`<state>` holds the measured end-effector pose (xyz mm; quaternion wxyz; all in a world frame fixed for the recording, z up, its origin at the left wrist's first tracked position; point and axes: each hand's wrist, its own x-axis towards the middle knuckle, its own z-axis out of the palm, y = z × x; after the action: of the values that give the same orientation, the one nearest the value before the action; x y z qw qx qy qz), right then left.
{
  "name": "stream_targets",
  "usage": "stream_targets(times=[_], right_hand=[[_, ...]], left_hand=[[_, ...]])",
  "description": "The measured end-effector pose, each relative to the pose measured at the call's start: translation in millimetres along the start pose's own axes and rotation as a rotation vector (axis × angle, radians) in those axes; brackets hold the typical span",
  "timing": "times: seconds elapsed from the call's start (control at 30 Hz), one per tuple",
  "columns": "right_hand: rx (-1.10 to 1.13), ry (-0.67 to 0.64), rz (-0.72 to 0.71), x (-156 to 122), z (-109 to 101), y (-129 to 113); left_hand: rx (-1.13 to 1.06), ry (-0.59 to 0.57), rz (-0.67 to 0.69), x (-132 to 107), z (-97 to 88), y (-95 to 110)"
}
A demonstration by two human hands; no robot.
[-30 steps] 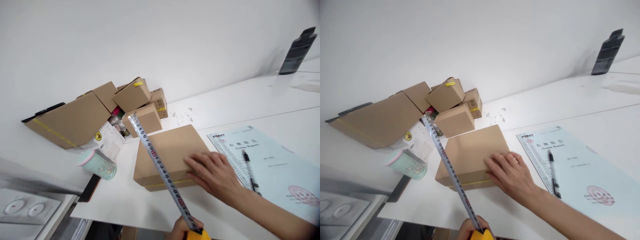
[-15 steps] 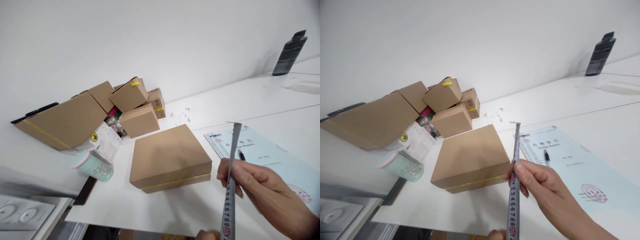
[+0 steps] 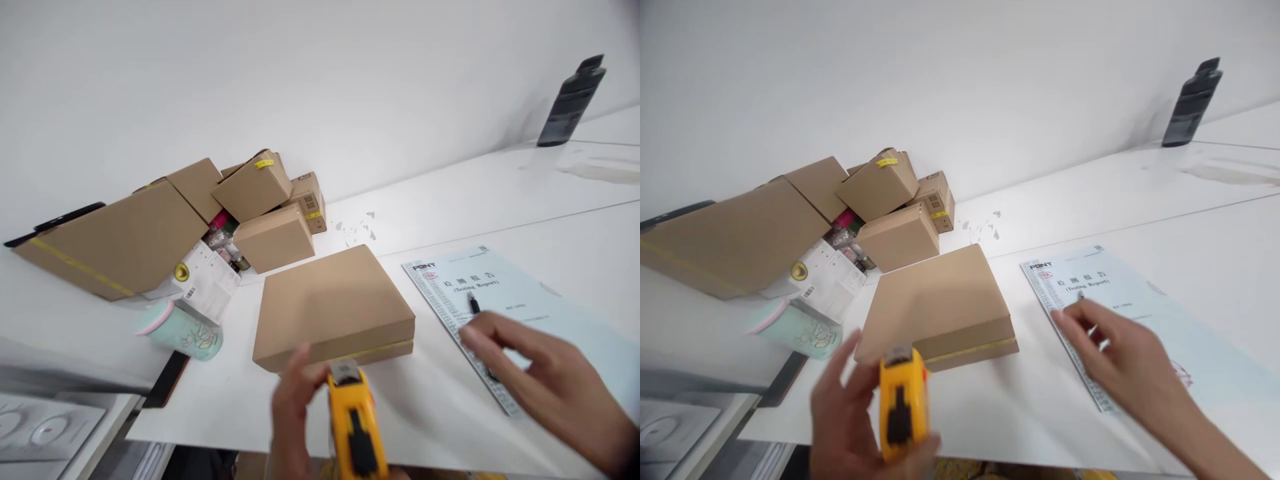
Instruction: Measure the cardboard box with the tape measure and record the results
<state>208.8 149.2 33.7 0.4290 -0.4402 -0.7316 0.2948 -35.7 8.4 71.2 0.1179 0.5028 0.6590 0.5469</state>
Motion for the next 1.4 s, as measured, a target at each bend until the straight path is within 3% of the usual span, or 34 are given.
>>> stream_targets(times=[0.07, 0.13, 0.2, 0.33, 0.43, 0.5, 0.6, 0.63, 0.73, 0.87, 0.97, 1.1, 1.23, 1.4], right_hand=[[-0.272, 0.075, 0.156, 17, -14, 32], [-0.465, 0.041, 0.305, 29, -20, 64], [-0.557, -0.053, 0.385, 35, -19, 90], [-0.607, -0.193, 0.364, 33, -6, 114], [-0.483, -0.241, 0.289, 31, -6, 117], [-0.256, -0.227, 0.33, 32, -17, 117], [0.278, -0.107, 0.413, 34, -40, 118], [0.432, -0.054, 0.42, 35, -46, 119], [0.661, 0.097, 0.437, 33, -55, 120], [0.624, 0.256, 0.452, 26, -42, 112], [0.558, 0.22, 0.445, 16, -32, 106], [0.499, 0.021, 0.456, 6, -25, 104], [0.412, -0.126, 0.507, 10, -14, 104], [0.231, -0.065, 0.448, 15, -2, 100]], left_hand=[[0.097, 0.097, 0.119, 23, -7.8, 4], [0.28, 0.17, 0.262, 52, -11.7, 8], [0.464, 0.171, 0.337, 83, -10.1, 7], [0.737, 0.036, 0.392, 129, 4.2, -9], [0.823, -0.139, 0.437, 140, 15.5, -23], [0.808, -0.074, 0.553, 133, 23.6, -24], [0.644, 0.118, 0.819, 95, 45.2, -14], [0.558, 0.064, 0.886, 77, 56.3, -9], [0.277, -0.378, 0.982, 21, 99.3, -1], [0.484, -0.833, 1.005, -19, 154.8, -8], [0.604, -1.047, 0.93, -18, 175.6, -18], [0.577, -1.169, 0.841, 0, 176.7, -24], [0.495, -1.217, 0.799, 13, 170.7, -28], [0.421, -1.186, 0.763, 15, 172.7, -41]])
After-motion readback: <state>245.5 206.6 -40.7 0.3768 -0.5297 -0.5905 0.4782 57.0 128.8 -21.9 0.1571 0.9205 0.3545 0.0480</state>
